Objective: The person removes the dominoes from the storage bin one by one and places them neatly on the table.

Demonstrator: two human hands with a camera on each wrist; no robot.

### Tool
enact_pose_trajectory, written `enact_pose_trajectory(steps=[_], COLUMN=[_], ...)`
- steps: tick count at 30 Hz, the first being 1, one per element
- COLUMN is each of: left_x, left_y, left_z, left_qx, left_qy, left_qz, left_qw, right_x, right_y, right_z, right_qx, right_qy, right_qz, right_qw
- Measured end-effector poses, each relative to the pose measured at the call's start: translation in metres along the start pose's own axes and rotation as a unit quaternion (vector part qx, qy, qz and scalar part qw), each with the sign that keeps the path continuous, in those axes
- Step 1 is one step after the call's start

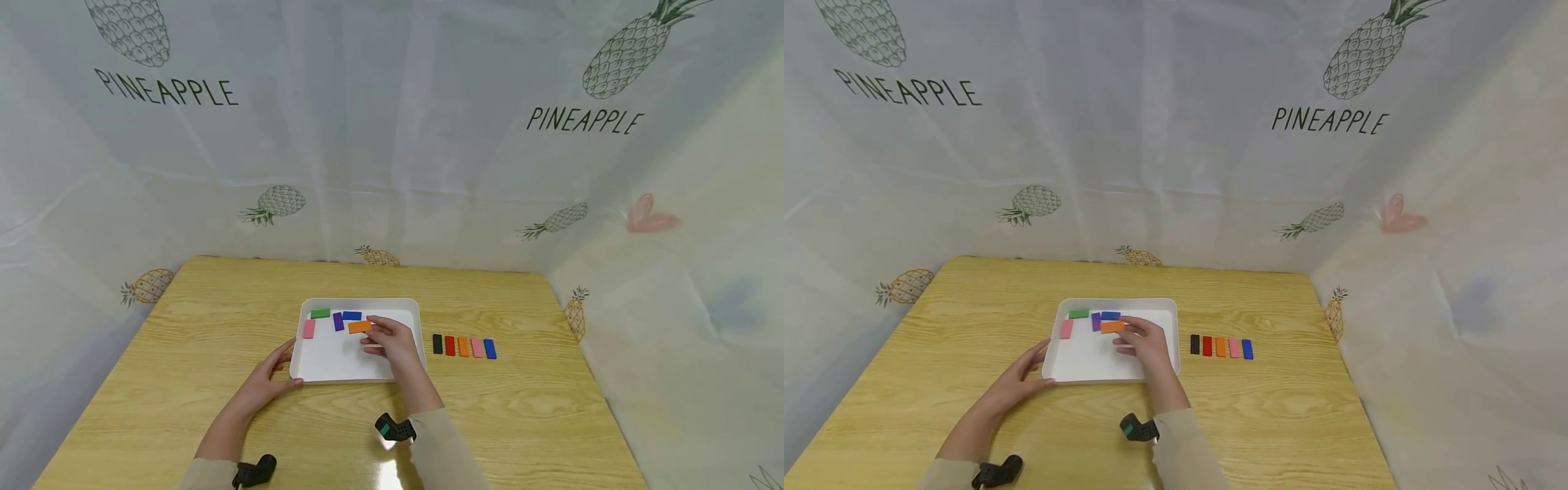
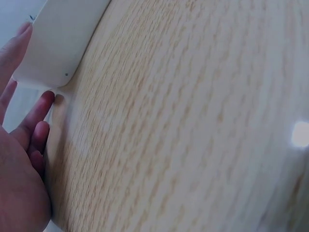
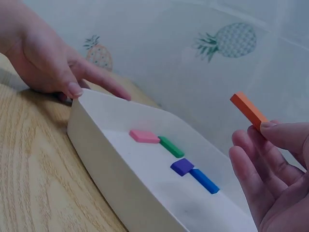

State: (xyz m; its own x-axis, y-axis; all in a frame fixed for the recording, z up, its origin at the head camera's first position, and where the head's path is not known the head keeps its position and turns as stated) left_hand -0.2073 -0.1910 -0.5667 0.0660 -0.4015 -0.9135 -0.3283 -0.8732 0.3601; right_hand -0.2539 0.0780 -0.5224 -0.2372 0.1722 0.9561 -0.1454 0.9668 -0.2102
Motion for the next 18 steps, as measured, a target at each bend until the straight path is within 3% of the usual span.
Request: enact_pose_trajectory(steps=[18], left_x=[0.003], left_y=[0.001], left_z=[0.002], left_qx=[-0.005], left_qy=[0.002], left_qz=[0.007], left_qw=[1.0000], right_x=[0.010], right_y=[0.034], right_z=[-0.036], right_qx=[-0.005], right_qy=[0.040], right_qz=[0.092], right_qw=[0.995])
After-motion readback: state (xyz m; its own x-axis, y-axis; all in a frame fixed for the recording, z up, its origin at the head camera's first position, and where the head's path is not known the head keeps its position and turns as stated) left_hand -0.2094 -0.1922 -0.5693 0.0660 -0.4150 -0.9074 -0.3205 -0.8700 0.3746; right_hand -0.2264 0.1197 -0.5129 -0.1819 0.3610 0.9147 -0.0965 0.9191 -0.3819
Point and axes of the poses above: each hand's wrist, its own z-axis towards the middle knuckle, its own y-axis out of the back of the hand, x = y × z, the point moved 6 cm from there along z, towards the middle knuckle, and after that the axes turned 6 degrees about x, right-handed, at the moved point
